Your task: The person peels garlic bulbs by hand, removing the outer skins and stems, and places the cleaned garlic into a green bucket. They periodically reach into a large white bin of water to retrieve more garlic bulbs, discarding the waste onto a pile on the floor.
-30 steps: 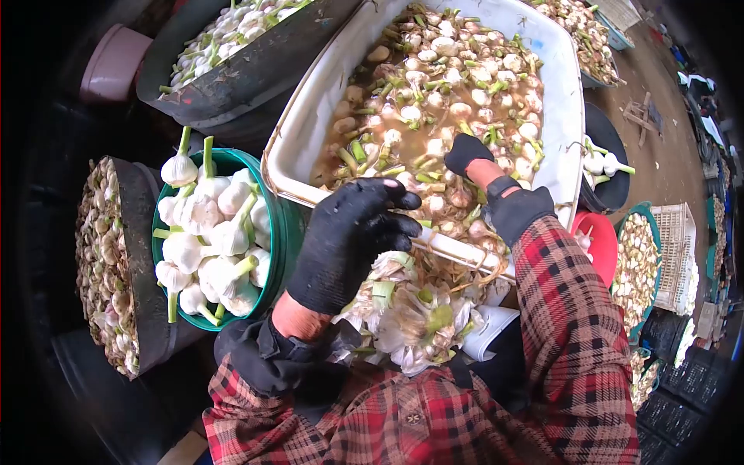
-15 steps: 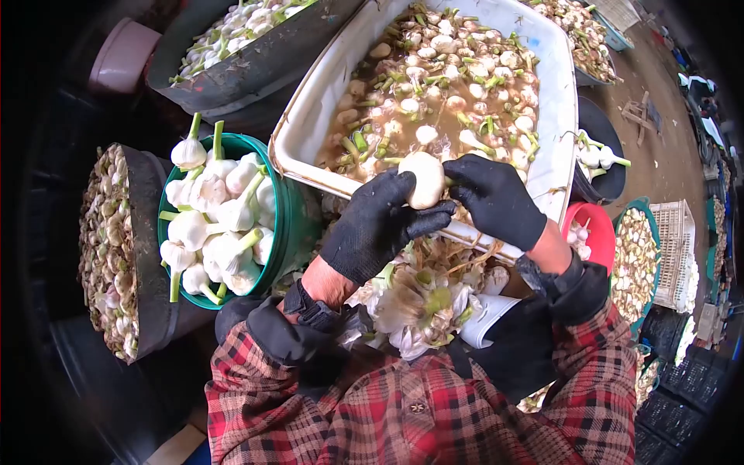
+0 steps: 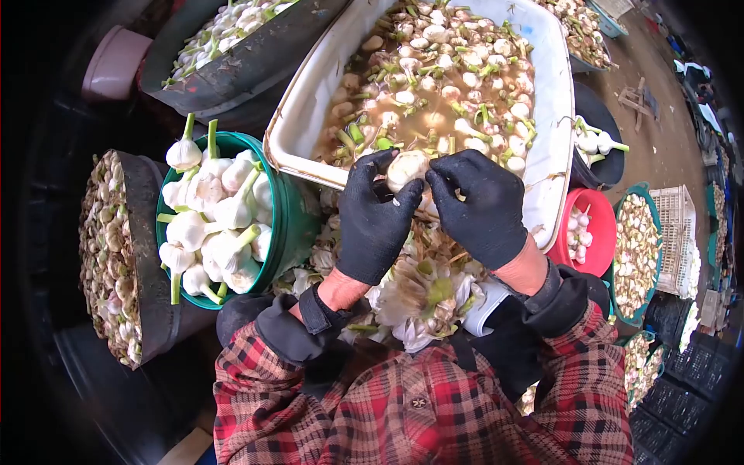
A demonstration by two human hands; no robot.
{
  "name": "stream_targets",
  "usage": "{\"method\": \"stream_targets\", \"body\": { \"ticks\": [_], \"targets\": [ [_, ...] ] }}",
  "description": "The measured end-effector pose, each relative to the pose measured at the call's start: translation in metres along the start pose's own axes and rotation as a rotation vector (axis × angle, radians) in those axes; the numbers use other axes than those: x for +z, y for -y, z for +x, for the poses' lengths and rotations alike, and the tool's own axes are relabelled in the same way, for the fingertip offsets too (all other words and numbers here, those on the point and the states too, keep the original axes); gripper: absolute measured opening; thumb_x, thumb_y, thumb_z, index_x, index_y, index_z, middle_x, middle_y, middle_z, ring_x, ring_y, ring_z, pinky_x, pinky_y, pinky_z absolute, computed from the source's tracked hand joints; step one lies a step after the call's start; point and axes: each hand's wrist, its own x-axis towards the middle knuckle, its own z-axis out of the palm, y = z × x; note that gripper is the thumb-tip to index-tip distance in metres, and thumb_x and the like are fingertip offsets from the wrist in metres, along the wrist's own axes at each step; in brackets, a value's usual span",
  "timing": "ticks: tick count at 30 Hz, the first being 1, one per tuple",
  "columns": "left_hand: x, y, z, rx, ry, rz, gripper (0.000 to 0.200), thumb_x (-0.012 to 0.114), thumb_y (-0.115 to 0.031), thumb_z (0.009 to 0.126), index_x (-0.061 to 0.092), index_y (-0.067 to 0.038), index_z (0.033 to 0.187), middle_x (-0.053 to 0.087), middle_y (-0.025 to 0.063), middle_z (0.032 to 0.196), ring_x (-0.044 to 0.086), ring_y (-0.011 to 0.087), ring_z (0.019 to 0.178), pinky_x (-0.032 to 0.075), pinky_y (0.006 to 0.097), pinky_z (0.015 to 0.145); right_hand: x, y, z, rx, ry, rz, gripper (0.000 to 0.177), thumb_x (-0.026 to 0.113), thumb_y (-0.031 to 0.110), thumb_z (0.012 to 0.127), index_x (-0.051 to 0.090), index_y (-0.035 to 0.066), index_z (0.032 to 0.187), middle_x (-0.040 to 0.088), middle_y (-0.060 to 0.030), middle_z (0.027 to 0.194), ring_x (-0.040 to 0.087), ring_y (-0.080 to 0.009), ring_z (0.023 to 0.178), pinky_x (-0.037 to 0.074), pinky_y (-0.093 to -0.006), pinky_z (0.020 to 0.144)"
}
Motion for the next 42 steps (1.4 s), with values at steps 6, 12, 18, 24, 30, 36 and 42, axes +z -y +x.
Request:
{"method": "stream_targets", "body": {
  "ticks": [6, 12, 18, 24, 30, 36, 42],
  "targets": [
    [-0.006, 0.017, -0.001, 0.038, 0.068, 0.098, 0.039, 0.069, 0.002, 0.08, 0.053, 0.005, 0.116, 0.06, 0.011, 0.109, 0.064, 0.0163, 0.09, 0.056, 0.0278, 0.074, 0.003, -0.005, -0.003, 0.067, -0.023, 0.098, 0.007, 0.067, 0.008, 0.071, 0.063, 0.006, 0.076, 0.061, -0.0112, 0.069, 0.061, -0.0303, 0.062, 0.048, -0.0368, 0.055],
    [-0.016, -0.003, 0.008, -0.194, 0.288, -0.356, 0.041, 0.066, 0.006, 0.079, 0.053, 0.002, 0.118, 0.06, 0.0102, 0.107, 0.064, 0.0163, 0.088, 0.056, 0.0268, 0.07, -0.003, -0.039, -0.003, 0.366, 0.057, 0.311, 0.008, 0.065, 0.008, 0.073, 0.064, 0.0, 0.073, 0.062, -0.0166, 0.062, 0.064, -0.0261, 0.058, 0.049, -0.0336, 0.056],
    [-0.012, 0.005, 0.011, -0.049, 0.174, -0.197, 0.042, 0.071, 0.004, 0.076, 0.054, 0.002, 0.114, 0.058, 0.01, 0.113, 0.062, 0.0172, 0.098, 0.054, 0.0274, 0.083, -0.013, -0.025, -0.003, 0.334, 0.036, 0.412, 0.01, 0.068, 0.006, 0.074, 0.066, 0.001, 0.082, 0.065, -0.0141, 0.072, 0.064, -0.0226, 0.058, 0.049, -0.0298, 0.056],
    [-0.007, 0.0, 0.006, -0.001, 0.103, -0.03, 0.041, 0.074, 0.002, 0.074, 0.054, 0.002, 0.11, 0.058, 0.0121, 0.113, 0.06, 0.0163, 0.104, 0.052, 0.0271, 0.087, -0.002, -0.011, -0.007, 0.081, -0.015, 0.216, 0.008, 0.07, 0.006, 0.073, 0.064, 0.005, 0.079, 0.062, -0.0102, 0.072, 0.062, -0.0276, 0.06, 0.048, -0.0343, 0.054],
    [-0.009, 0.013, 0.003, 0.039, 0.159, -0.041, 0.044, 0.073, 0.008, 0.072, 0.053, 0.003, 0.112, 0.058, 0.0086, 0.112, 0.056, 0.0165, 0.109, 0.05, 0.0311, 0.092, -0.001, -0.009, -0.007, 0.129, -0.007, 0.22, 0.008, 0.068, 0.006, 0.07, 0.061, 0.004, 0.073, 0.06, -0.0121, 0.066, 0.061, -0.0297, 0.059, 0.049, -0.0356, 0.055],
    [-0.023, -0.008, 0.008, -0.231, 0.395, -0.399, 0.045, 0.073, -0.003, 0.077, 0.052, 0.001, 0.116, 0.058, 0.0103, 0.111, 0.06, 0.0178, 0.101, 0.055, 0.0309, 0.081, -0.008, -0.045, -0.003, 0.381, 0.031, 0.28, 0.009, 0.065, 0.008, 0.07, 0.061, 0.0, 0.07, 0.061, -0.0152, 0.062, 0.062, -0.0287, 0.056, 0.049, -0.0333, 0.057],
    [-0.027, -0.007, 0.01, -0.41, 0.473, -0.74, 0.048, 0.059, -0.019, 0.092, 0.044, 0.002, 0.132, 0.058, 0.0106, 0.115, 0.06, 0.0181, 0.1, 0.054, 0.0311, 0.079, -0.012, -0.075, -0.01, 0.37, 0.073, 0.068, 0.011, 0.06, 0.004, 0.073, 0.066, 0.003, 0.083, 0.066, -0.0125, 0.076, 0.067, -0.0265, 0.071, 0.052, -0.0348, 0.066]
  ]
}}
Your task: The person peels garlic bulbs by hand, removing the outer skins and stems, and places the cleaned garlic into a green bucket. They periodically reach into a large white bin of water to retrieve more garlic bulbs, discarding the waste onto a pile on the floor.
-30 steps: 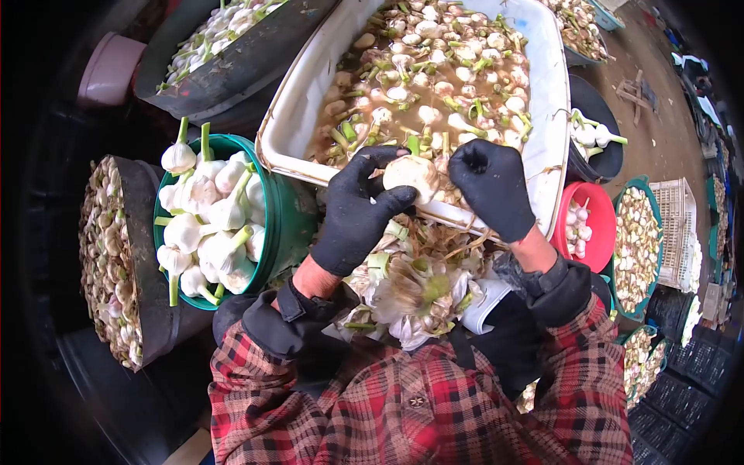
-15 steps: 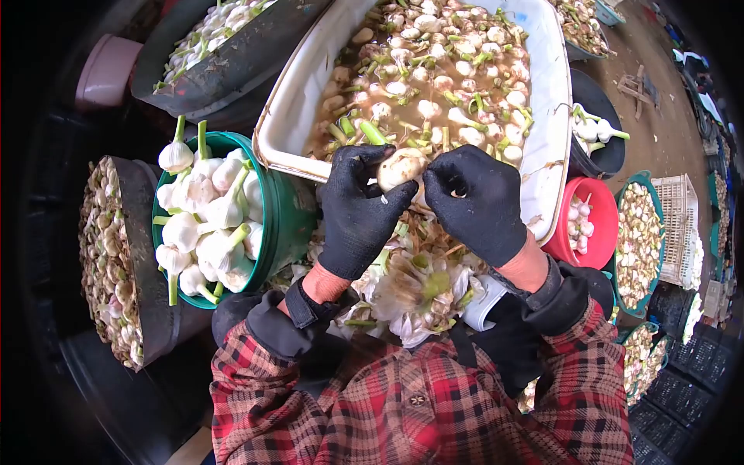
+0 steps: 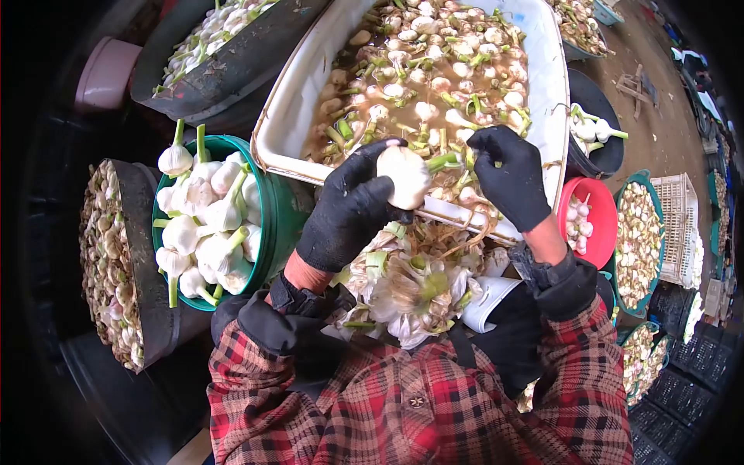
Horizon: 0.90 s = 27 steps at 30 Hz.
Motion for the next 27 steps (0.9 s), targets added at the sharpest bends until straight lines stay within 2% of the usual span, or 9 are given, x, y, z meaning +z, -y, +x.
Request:
{"method": "stream_targets", "body": {
  "ticks": [4, 6, 10, 12, 14, 22, 24, 25, 27],
  "targets": [
    [-0.009, 0.006, 0.005, -0.009, -0.034, 0.088, 0.055, 0.058, -0.022, 0.092, 0.039, 0.002, 0.137, 0.058, 0.0104, 0.116, 0.061, 0.0187, 0.1, 0.054, 0.0309, 0.081, -0.012, 0.04, -0.003, -0.226, 0.012, 0.294, 0.019, 0.061, 0.0, 0.076, 0.068, 0.003, 0.093, 0.067, -0.0129, 0.09, 0.067, -0.0273, 0.083, 0.052, -0.0334, 0.075],
    [-0.006, 0.006, 0.004, 0.209, 0.04, 0.568, 0.058, 0.059, -0.023, 0.091, 0.036, 0.003, 0.138, 0.058, 0.0105, 0.116, 0.061, 0.0182, 0.1, 0.053, 0.0303, 0.082, -0.009, 0.05, -0.007, -0.373, 0.034, 0.29, 0.018, 0.068, 0.003, 0.074, 0.068, 0.003, 0.093, 0.067, -0.0127, 0.088, 0.066, -0.0278, 0.082, 0.052, -0.0337, 0.074],
    [-0.001, 0.011, 0.006, 0.214, 0.035, 0.556, 0.059, 0.06, -0.022, 0.091, 0.035, 0.003, 0.139, 0.059, 0.0108, 0.114, 0.06, 0.0172, 0.099, 0.053, 0.0305, 0.081, 0.002, 0.046, -0.015, -0.398, 0.042, 0.2, 0.018, 0.073, 0.005, 0.071, 0.069, 0.005, 0.088, 0.066, -0.0123, 0.086, 0.064, -0.03, 0.077, 0.051, -0.0358, 0.068],
    [-0.002, 0.012, 0.005, -0.024, 0.001, 0.174, 0.06, 0.061, -0.019, 0.091, 0.034, 0.004, 0.139, 0.059, 0.0113, 0.112, 0.06, 0.016, 0.098, 0.053, 0.0304, 0.08, 0.006, 0.048, -0.019, -0.427, 0.01, 0.184, 0.014, 0.071, 0.005, 0.072, 0.067, 0.006, 0.086, 0.065, -0.0115, 0.084, 0.063, -0.03, 0.074, 0.05, -0.0371, 0.065],
    [0.003, 0.013, 0.003, -0.04, -0.038, 0.187, 0.059, 0.063, -0.021, 0.088, 0.04, 0.004, 0.136, 0.059, 0.0105, 0.109, 0.06, 0.0161, 0.094, 0.052, 0.0298, 0.077, 0.009, 0.048, -0.021, -0.535, -0.061, 0.049, 0.011, 0.066, 0.005, 0.075, 0.062, 0.005, 0.084, 0.062, -0.0119, 0.08, 0.061, -0.0304, 0.071, 0.049, -0.0392, 0.062],
    [0.008, -0.007, 0.007, -0.229, -0.004, 0.843, 0.059, 0.071, -0.02, 0.08, 0.048, 0.006, 0.128, 0.066, 0.01, 0.088, 0.062, 0.0114, 0.073, 0.053, 0.0277, 0.066, 0.012, 0.046, -0.031, -0.428, 0.049, 0.038, 0.008, 0.06, 0.002, 0.077, 0.054, 0.003, 0.082, 0.056, -0.0148, 0.075, 0.059, -0.0352, 0.067, 0.047, -0.0412, 0.058],
    [-0.001, 0.005, 0.005, 0.076, 0.092, 0.889, 0.061, 0.071, -0.017, 0.074, 0.05, 0.006, 0.126, 0.066, 0.0098, 0.087, 0.06, 0.009, 0.072, 0.051, 0.0273, 0.065, 0.012, 0.044, -0.031, -0.373, 0.061, 0.101, 0.007, 0.059, 0.001, 0.077, 0.054, 0.003, 0.081, 0.056, -0.0157, 0.074, 0.059, -0.0366, 0.067, 0.047, -0.0405, 0.058],
    [0.006, -0.002, 0.0, -0.075, 0.122, 0.884, 0.066, 0.069, -0.013, 0.072, 0.046, 0.004, 0.132, 0.06, 0.0078, 0.109, 0.055, 0.0095, 0.096, 0.048, 0.0269, 0.084, 0.013, 0.039, -0.029, -0.295, 0.087, 0.14, 0.006, 0.06, 0.001, 0.079, 0.055, 0.002, 0.081, 0.058, -0.0155, 0.073, 0.06, -0.034, 0.067, 0.047, -0.0387, 0.058],
    [0.004, 0.0, 0.002, -0.038, 0.14, 0.904, 0.067, 0.068, -0.013, 0.073, 0.045, 0.004, 0.133, 0.058, 0.0086, 0.114, 0.054, 0.0103, 0.101, 0.046, 0.0274, 0.088, 0.014, 0.033, -0.029, -0.213, 0.108, 0.177, 0.005, 0.06, 0.001, 0.08, 0.056, 0.0, 0.082, 0.059, -0.0154, 0.073, 0.061, -0.0314, 0.066, 0.048, -0.0369, 0.059]
  ]
}}
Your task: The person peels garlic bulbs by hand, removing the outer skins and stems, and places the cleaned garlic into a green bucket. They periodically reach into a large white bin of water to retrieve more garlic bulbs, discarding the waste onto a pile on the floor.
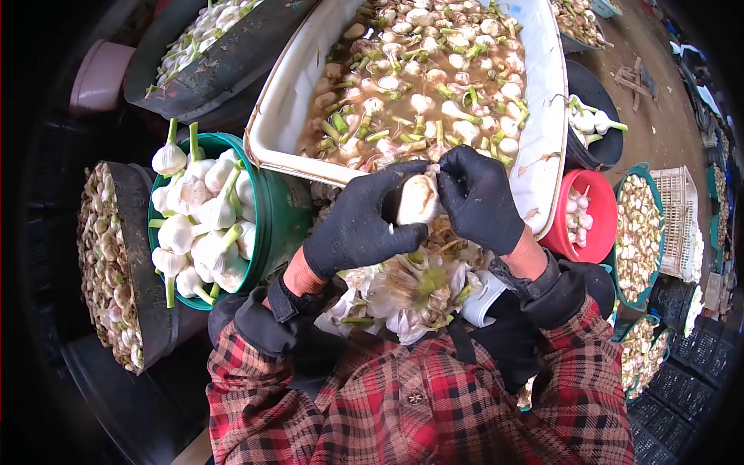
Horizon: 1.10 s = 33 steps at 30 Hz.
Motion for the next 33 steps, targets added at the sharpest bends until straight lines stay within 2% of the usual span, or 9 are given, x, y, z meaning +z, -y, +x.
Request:
{"method": "stream_targets", "body": {
  "ticks": [5, 10, 14, 17, 26, 27, 29, 31, 33],
  "targets": [
    [0.005, 0.015, 0.004, 0.087, -0.12, -0.108, 0.059, 0.066, -0.011, 0.077, 0.046, 0.003, 0.131, 0.054, 0.009, 0.123, 0.052, 0.0149, 0.108, 0.045, 0.0312, 0.092, -0.001, 0.003, 0.004, 0.255, 0.053, 0.501, 0.015, 0.067, 0.006, 0.082, 0.061, -0.001, 0.093, 0.065, -0.0116, 0.077, 0.06, -0.0148, 0.066, 0.048, -0.0307, 0.062],
    [0.019, 0.02, 0.004, 0.083, -0.384, 0.189, 0.055, 0.078, -0.027, 0.075, 0.053, 0.004, 0.113, 0.058, 0.0169, 0.107, 0.059, 0.0248, 0.098, 0.046, 0.035, 0.086, 0.007, 0.011, -0.001, 0.16, 0.023, 0.208, 0.012, 0.068, 0.006, 0.079, 0.061, 0.0, 0.086, 0.062, -0.0163, 0.072, 0.061, -0.0236, 0.063, 0.047, -0.0331, 0.061],
    [0.011, 0.015, 0.004, 0.107, -0.314, 0.123, 0.05, 0.076, -0.021, 0.076, 0.057, 0.002, 0.116, 0.063, 0.0088, 0.102, 0.058, 0.0145, 0.097, 0.047, 0.0299, 0.086, 0.009, 0.006, -0.005, 0.179, -0.012, 0.249, 0.012, 0.067, 0.007, 0.079, 0.059, -0.001, 0.084, 0.061, -0.0171, 0.071, 0.059, -0.0273, 0.061, 0.046, -0.0353, 0.06],
    [0.008, 0.013, 0.002, 0.045, -0.213, -0.241, 0.052, 0.077, -0.024, 0.076, 0.058, 0.003, 0.116, 0.064, 0.0069, 0.103, 0.058, 0.0132, 0.096, 0.046, 0.0297, 0.088, 0.009, 0.004, -0.005, 0.211, -0.022, 0.244, 0.011, 0.066, 0.007, 0.08, 0.059, -0.001, 0.083, 0.061, -0.0174, 0.071, 0.059, -0.0271, 0.061, 0.045, -0.0356, 0.06],
    [-0.003, 0.006, 0.0, 0.058, -0.1, -0.819, 0.078, 0.074, -0.027, 0.074, 0.04, 0.006, 0.136, 0.055, 0.0188, 0.124, 0.056, 0.0264, 0.112, 0.043, 0.0358, 0.101, -0.002, -0.017, -0.003, 0.248, -0.193, 0.116, 0.009, 0.065, 0.006, 0.082, 0.061, -0.002, 0.083, 0.062, -0.0148, 0.067, 0.056, -0.0174, 0.058, 0.045, -0.0322, 0.056],
    [-0.012, 0.007, -0.001, 0.066, -0.004, -0.859, 0.068, 0.067, -0.023, 0.082, 0.038, 0.006, 0.136, 0.054, 0.0181, 0.124, 0.055, 0.0256, 0.113, 0.04, 0.0383, 0.103, -0.006, -0.018, -0.005, 0.247, -0.192, 0.116, 0.009, 0.065, 0.006, 0.082, 0.061, -0.002, 0.083, 0.062, -0.0148, 0.067, 0.056, -0.0174, 0.058, 0.045, -0.0322, 0.056],
    [-0.015, 0.013, 0.002, 0.091, -0.209, -1.084, 0.058, 0.06, -0.026, 0.089, 0.04, 0.003, 0.134, 0.056, 0.0195, 0.121, 0.056, 0.0323, 0.113, 0.042, 0.0444, 0.104, -0.015, -0.015, -0.007, 0.338, -0.028, 0.207, 0.008, 0.065, 0.006, 0.083, 0.061, -0.001, 0.084, 0.064, -0.0132, 0.068, 0.058, -0.0175, 0.06, 0.045, -0.0321, 0.057],
    [-0.019, 0.008, 0.008, 0.063, -0.268, -1.176, 0.049, 0.053, -0.034, 0.095, 0.041, -0.002, 0.131, 0.057, 0.0187, 0.116, 0.055, 0.0407, 0.114, 0.042, 0.0538, 0.102, -0.022, 0.0, -0.014, 0.18, 0.398, 0.314, 0.014, 0.068, 0.012, 0.082, 0.062, 0.002, 0.089, 0.065, -0.0119, 0.077, 0.063, -0.0214, 0.066, 0.049, -0.0337, 0.062],
    [-0.016, 0.013, 0.008, 0.041, -0.193, -1.182, 0.048, 0.054, -0.033, 0.094, 0.042, -0.001, 0.128, 0.057, 0.0195, 0.114, 0.058, 0.0402, 0.11, 0.048, 0.0523, 0.097, -0.02, 0.019, -0.018, -0.133, 0.366, -0.049, 0.023, 0.072, 0.018, 0.078, 0.063, 0.005, 0.095, 0.063, -0.0113, 0.083, 0.064, -0.0274, 0.069, 0.05, -0.0368, 0.062]
  ]
}}
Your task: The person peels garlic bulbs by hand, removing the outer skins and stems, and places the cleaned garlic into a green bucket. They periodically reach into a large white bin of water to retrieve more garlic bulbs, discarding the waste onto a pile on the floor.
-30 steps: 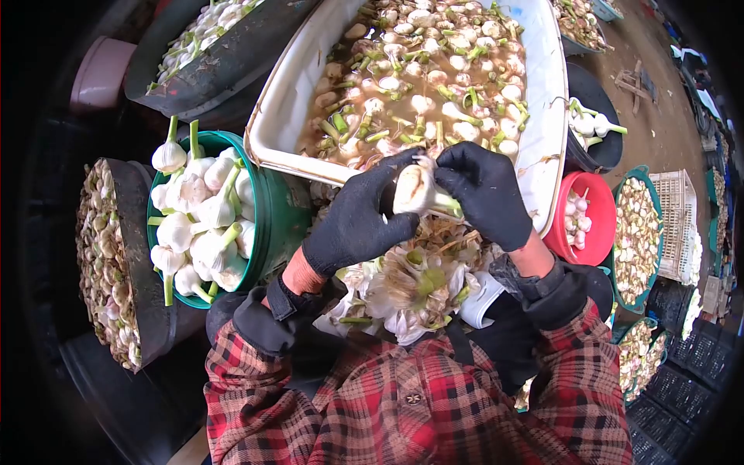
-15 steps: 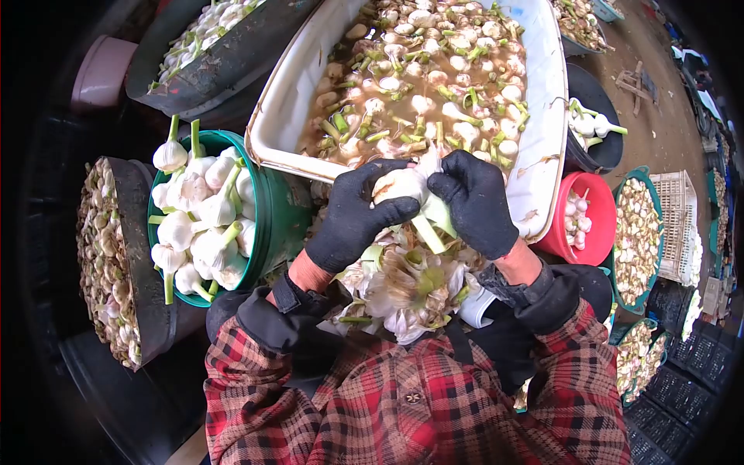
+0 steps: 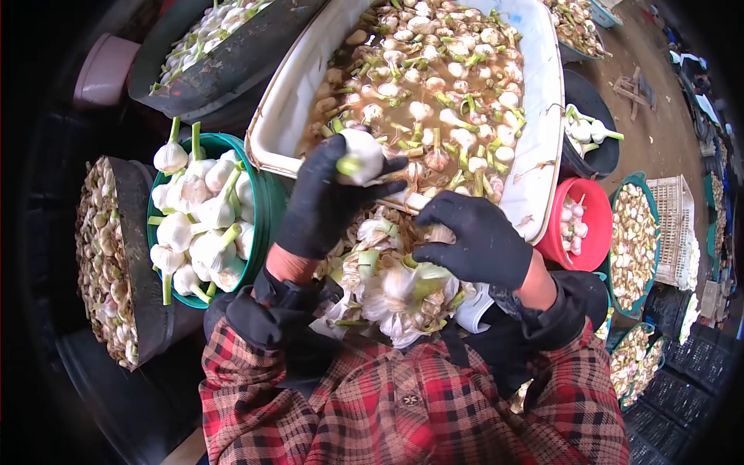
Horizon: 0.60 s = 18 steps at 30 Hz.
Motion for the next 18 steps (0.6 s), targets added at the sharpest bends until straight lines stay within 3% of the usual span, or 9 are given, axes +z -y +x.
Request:
{"method": "stream_targets", "body": {
  "ticks": [1, 3, 5, 6, 7, 9, 12, 14, 18],
  "targets": [
    [0.003, 0.005, -0.001, -0.042, -0.049, 0.182, 0.048, 0.05, -0.038, 0.096, 0.044, 0.0, 0.125, 0.058, 0.0201, 0.11, 0.058, 0.0387, 0.109, 0.05, 0.0516, 0.093, -0.005, 0.01, 0.004, 0.004, -0.005, 0.001, 0.023, 0.072, 0.018, 0.078, 0.063, 0.005, 0.095, 0.063, -0.0113, 0.083, 0.064, -0.0274, 0.069, 0.05, -0.0368, 0.062],
    [0.015, 0.022, -0.009, -0.017, -0.126, 0.474, 0.049, 0.051, -0.04, 0.096, 0.046, -0.001, 0.125, 0.059, 0.0152, 0.108, 0.063, 0.0282, 0.099, 0.055, 0.0401, 0.084, -0.014, 0.026, 0.01, 0.058, -0.294, -0.178, 0.038, 0.078, 0.01, 0.07, 0.064, 0.004, 0.105, 0.064, -0.0141, 0.089, 0.064, -0.0294, 0.074, 0.05, -0.0345, 0.067],
    [0.016, 0.037, -0.014, -0.019, -0.05, 0.635, 0.047, 0.047, -0.038, 0.098, 0.046, -0.001, 0.127, 0.058, 0.0131, 0.111, 0.062, 0.0217, 0.097, 0.055, 0.0344, 0.083, -0.011, 0.03, 0.006, 0.032, -0.294, -0.075, 0.038, 0.078, 0.009, 0.07, 0.064, 0.004, 0.105, 0.065, -0.0145, 0.09, 0.064, -0.029, 0.074, 0.05, -0.0339, 0.066],
    [0.006, 0.045, -0.014, 0.008, 0.06, 0.67, 0.041, 0.045, -0.029, 0.101, 0.044, -0.001, 0.131, 0.058, 0.0087, 0.11, 0.062, 0.0208, 0.1, 0.057, 0.0345, 0.077, -0.009, 0.032, 0.003, 0.007, -0.291, 0.032, 0.039, 0.078, 0.007, 0.069, 0.064, 0.004, 0.106, 0.065, -0.0149, 0.091, 0.065, -0.0286, 0.074, 0.05, -0.0334, 0.066],
    [0.017, 0.044, -0.02, -0.11, 0.058, 0.478, 0.043, 0.043, -0.03, 0.101, 0.041, -0.001, 0.133, 0.057, 0.0097, 0.111, 0.062, 0.0213, 0.098, 0.057, 0.0338, 0.076, -0.008, 0.03, -0.002, 0.025, -0.308, -0.048, 0.024, 0.073, 0.015, 0.076, 0.065, 0.007, 0.098, 0.063, -0.0101, 0.085, 0.064, -0.0273, 0.069, 0.05, -0.0347, 0.059],
    [0.023, 0.046, -0.026, -0.266, 0.127, 0.279, 0.048, 0.041, -0.032, 0.102, 0.035, -0.002, 0.138, 0.055, 0.0127, 0.115, 0.065, 0.0236, 0.091, 0.057, 0.0326, 0.073, -0.016, 0.019, -0.011, 0.022, -0.361, -0.028, 0.021, 0.073, 0.011, 0.076, 0.065, 0.007, 0.095, 0.063, -0.0102, 0.084, 0.064, -0.027, 0.069, 0.05, -0.0344, 0.06],
    [0.017, 0.051, -0.029, -0.303, 0.209, 0.597, 0.048, 0.042, -0.035, 0.101, 0.041, -0.001, 0.134, 0.058, 0.0127, 0.114, 0.066, 0.023, 0.088, 0.055, 0.0354, 0.079, -0.058, 0.001, -0.039, 0.244, -0.429, -0.076, 0.017, 0.071, 0.001, 0.075, 0.064, 0.006, 0.089, 0.065, -0.0117, 0.081, 0.065, -0.0287, 0.071, 0.051, -0.0337, 0.061],
    [0.011, 0.057, -0.028, -0.275, 0.26, 0.71, 0.043, 0.045, -0.03, 0.1, 0.044, 0.001, 0.131, 0.061, 0.0118, 0.108, 0.065, 0.0202, 0.087, 0.054, 0.0331, 0.077, -0.1, -0.029, -0.069, 0.288, -0.505, -0.385, 0.015, 0.07, 0.003, 0.076, 0.064, 0.006, 0.089, 0.066, -0.0123, 0.083, 0.066, -0.0302, 0.073, 0.052, -0.035, 0.063],
    [0.018, 0.062, -0.031, -0.229, 0.322, 0.93, 0.032, 0.05, -0.02, 0.099, 0.052, 0.003, 0.121, 0.065, 0.0091, 0.094, 0.064, 0.0139, 0.082, 0.053, 0.0289, 0.074, -0.161, -0.05, -0.107, 0.724, -0.149, -0.875, 0.025, 0.07, 0.024, 0.075, 0.067, 0.006, 0.094, 0.067, -0.0133, 0.085, 0.065, -0.033, 0.081, 0.051, -0.0408, 0.073]
  ]
}}
